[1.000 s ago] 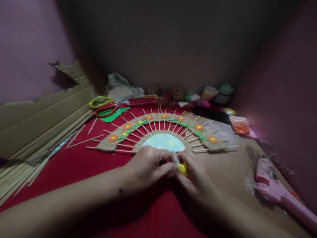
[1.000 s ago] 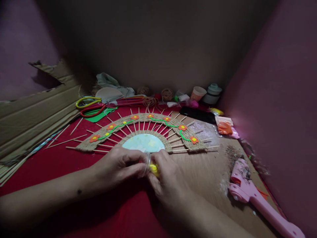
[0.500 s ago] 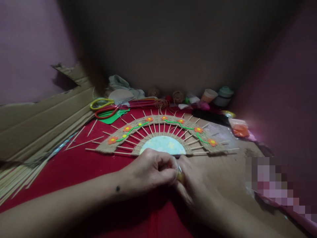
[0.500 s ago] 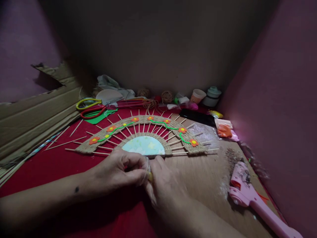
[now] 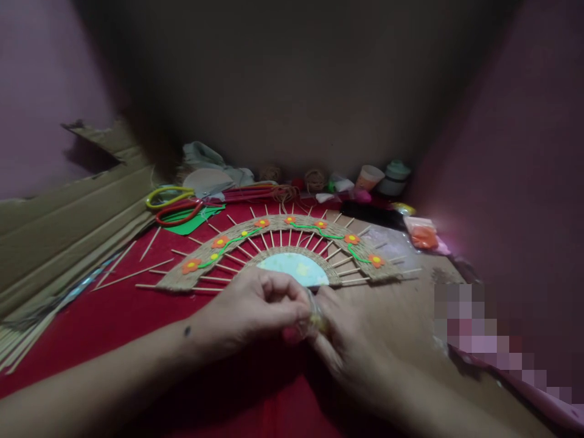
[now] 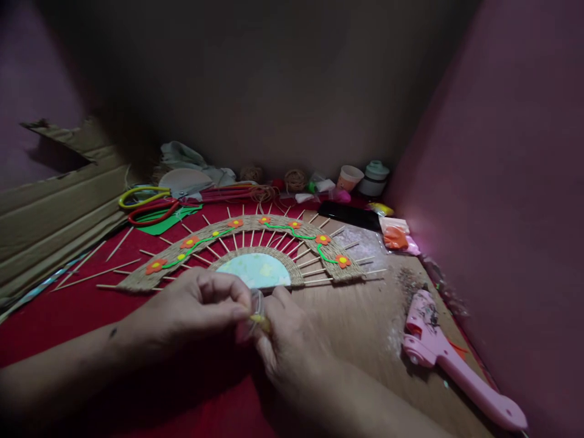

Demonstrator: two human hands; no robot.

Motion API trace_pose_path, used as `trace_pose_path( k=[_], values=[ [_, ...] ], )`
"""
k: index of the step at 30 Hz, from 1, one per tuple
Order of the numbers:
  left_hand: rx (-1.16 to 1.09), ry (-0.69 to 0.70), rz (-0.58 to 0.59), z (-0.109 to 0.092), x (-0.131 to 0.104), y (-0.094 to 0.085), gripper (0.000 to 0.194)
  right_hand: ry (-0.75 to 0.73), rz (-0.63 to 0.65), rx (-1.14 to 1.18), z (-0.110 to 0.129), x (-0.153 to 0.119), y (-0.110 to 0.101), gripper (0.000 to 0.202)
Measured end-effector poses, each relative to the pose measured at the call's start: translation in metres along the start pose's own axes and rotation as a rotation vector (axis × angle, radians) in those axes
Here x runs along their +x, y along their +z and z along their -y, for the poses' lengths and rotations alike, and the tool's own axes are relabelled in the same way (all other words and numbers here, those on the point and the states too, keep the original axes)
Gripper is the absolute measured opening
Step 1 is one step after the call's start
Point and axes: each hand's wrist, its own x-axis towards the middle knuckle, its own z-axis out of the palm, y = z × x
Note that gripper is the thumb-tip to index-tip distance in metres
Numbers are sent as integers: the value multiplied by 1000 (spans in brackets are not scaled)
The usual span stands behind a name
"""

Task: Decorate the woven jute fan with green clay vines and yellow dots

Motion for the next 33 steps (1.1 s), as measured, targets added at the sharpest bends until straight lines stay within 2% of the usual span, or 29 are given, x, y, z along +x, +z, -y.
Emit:
trace_pose_path(
  k=[4,8,13,17,23,26,33],
  values=[
    [-272,27,-104,-3,5,-14,17,6,-44,61,-2,1,0,9],
    [-429,12,-89,1,11,-21,18,-54,-50,81,-6,0,2,10],
    [-407,-32,-77,3,11,-22,14,-59,-60,72,-6,-1,2,13],
    [-431,23,-67,2,10,-21,11,-71,-63,67,-4,0,0,10],
    [-492,79,-95,2,13,-22,13,-67,-67,105,-4,0,1,7],
    [-535,77,-108,2,14,-23,23,-76,-61,114,-4,0,1,9],
    [-514,43,-78,6,14,-26,22,-59,-54,103,-7,-3,2,10]
  ],
)
